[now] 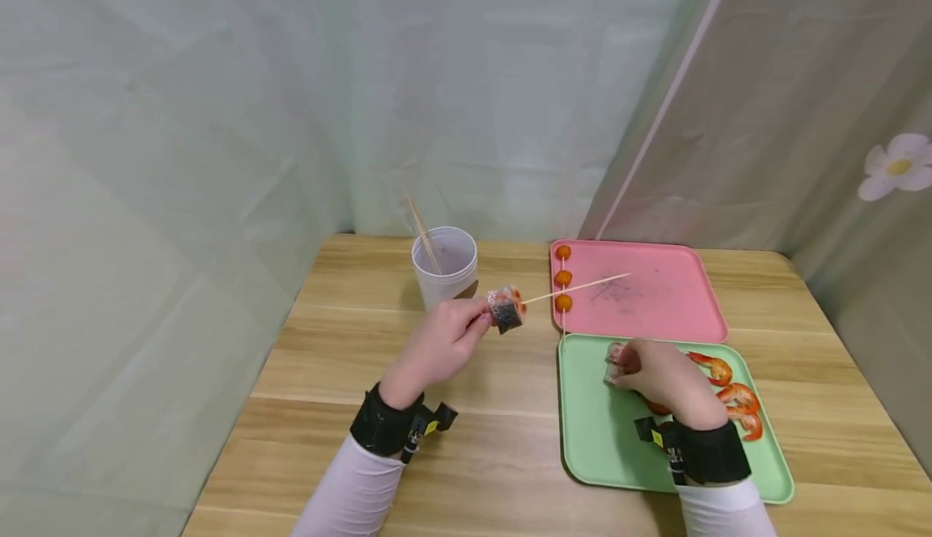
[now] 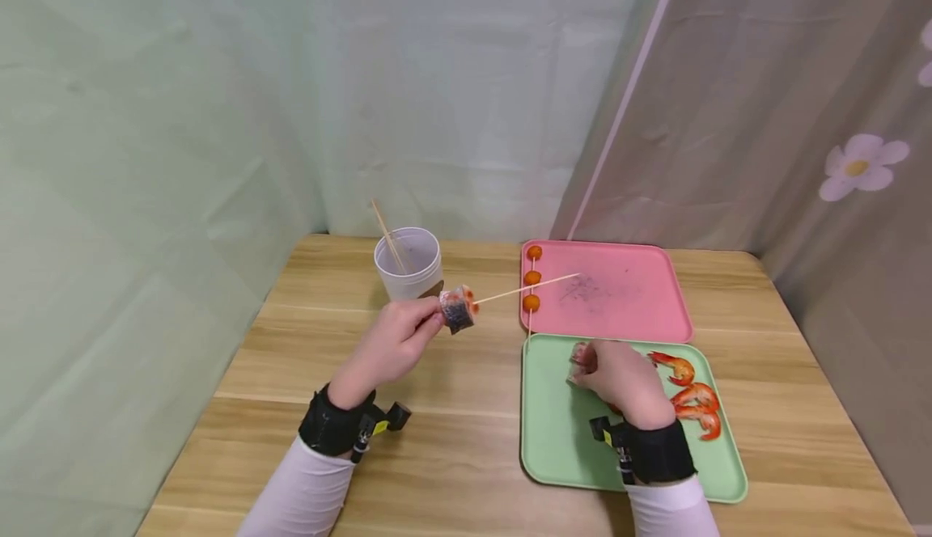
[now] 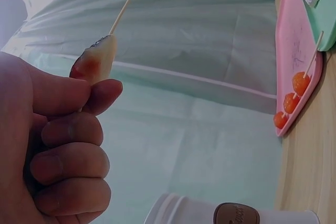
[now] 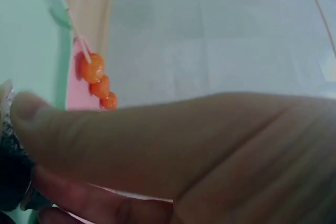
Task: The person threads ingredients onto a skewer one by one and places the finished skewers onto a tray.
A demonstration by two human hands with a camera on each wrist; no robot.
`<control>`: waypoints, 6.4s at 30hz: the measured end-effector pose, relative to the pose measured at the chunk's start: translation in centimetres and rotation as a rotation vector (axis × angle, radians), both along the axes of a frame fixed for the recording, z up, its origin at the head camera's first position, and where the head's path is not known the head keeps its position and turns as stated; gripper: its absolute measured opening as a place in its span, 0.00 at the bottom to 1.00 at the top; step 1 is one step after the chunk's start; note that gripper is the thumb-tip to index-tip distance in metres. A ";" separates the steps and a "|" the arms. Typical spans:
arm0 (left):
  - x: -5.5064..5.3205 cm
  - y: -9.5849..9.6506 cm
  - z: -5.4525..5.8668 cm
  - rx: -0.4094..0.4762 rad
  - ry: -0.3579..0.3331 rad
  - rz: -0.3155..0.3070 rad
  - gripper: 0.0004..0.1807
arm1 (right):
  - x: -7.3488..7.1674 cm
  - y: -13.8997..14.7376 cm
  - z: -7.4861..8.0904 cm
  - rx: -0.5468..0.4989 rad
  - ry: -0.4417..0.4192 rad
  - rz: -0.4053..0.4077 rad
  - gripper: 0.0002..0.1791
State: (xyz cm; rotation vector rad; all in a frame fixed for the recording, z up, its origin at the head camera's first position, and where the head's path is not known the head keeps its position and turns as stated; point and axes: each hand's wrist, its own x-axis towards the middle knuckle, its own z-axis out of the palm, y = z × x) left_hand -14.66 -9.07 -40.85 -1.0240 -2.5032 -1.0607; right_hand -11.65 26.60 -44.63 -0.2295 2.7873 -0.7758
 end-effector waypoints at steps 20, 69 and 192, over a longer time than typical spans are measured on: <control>0.0 -0.1 0.3 -0.001 -0.014 0.003 0.09 | 0.2 -0.1 -0.1 0.100 -0.027 -0.129 0.18; 0.1 -0.5 0.5 0.006 -0.014 0.031 0.08 | 0.5 -2.7 -0.9 0.099 -0.074 0.034 0.18; 0.8 1.8 0.7 -0.109 -0.009 -0.099 0.11 | 0.9 -5.4 2.0 -0.889 -0.102 0.058 0.30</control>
